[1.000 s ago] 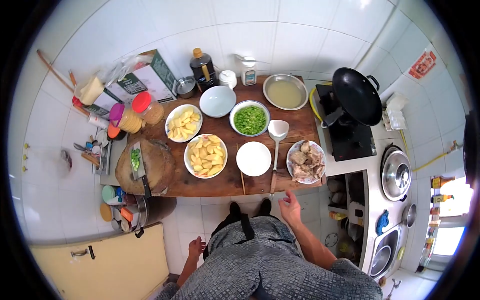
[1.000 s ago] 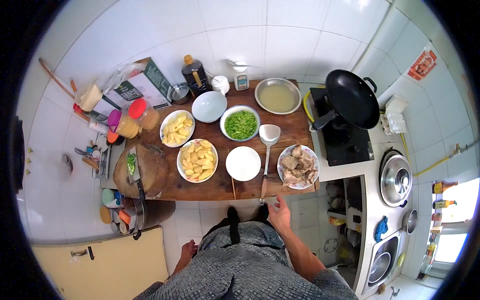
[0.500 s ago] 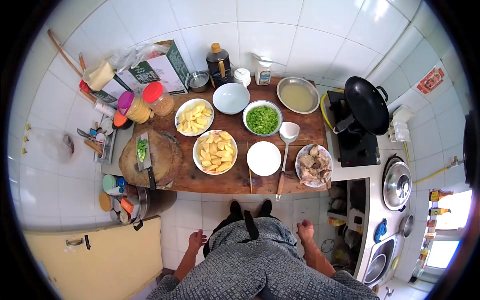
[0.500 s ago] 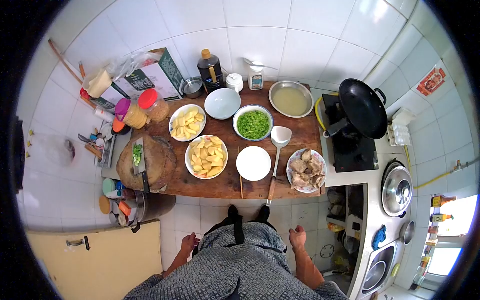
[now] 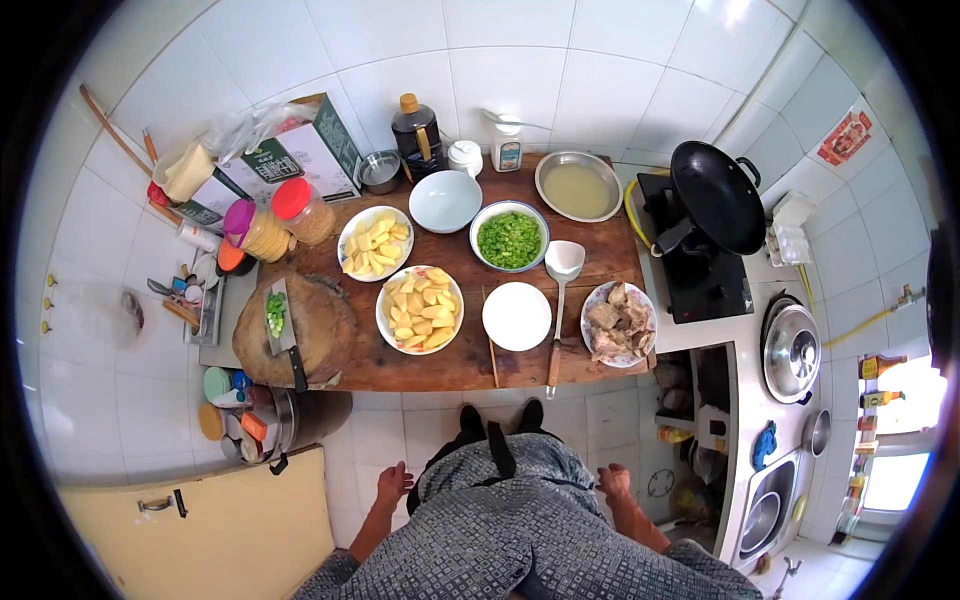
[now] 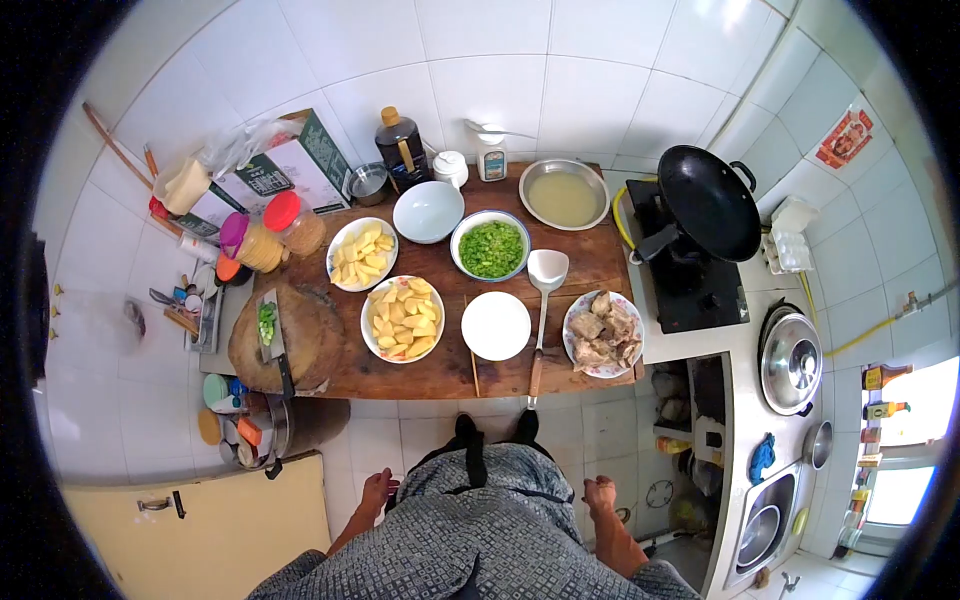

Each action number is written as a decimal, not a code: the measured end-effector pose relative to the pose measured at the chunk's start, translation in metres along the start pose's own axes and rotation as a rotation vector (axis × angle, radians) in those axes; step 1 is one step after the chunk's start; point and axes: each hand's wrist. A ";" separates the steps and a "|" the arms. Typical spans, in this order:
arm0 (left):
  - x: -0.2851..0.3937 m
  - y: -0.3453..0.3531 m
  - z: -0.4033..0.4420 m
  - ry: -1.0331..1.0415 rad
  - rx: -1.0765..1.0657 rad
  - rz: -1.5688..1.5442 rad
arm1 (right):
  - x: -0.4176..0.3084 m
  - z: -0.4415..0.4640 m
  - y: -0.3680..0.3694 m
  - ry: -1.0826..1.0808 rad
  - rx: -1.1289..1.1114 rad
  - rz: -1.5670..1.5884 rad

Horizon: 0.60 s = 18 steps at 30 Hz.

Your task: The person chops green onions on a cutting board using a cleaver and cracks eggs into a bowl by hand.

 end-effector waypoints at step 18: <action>0.012 0.003 -0.014 0.004 0.007 0.028 | 0.086 0.166 0.011 -0.404 0.020 -0.177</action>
Point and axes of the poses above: each hand's wrist, its own z-axis towards the middle knuckle, its own y-axis out of the palm, x = y × z, and after that the axes turned 7 degrees about y, right-handed
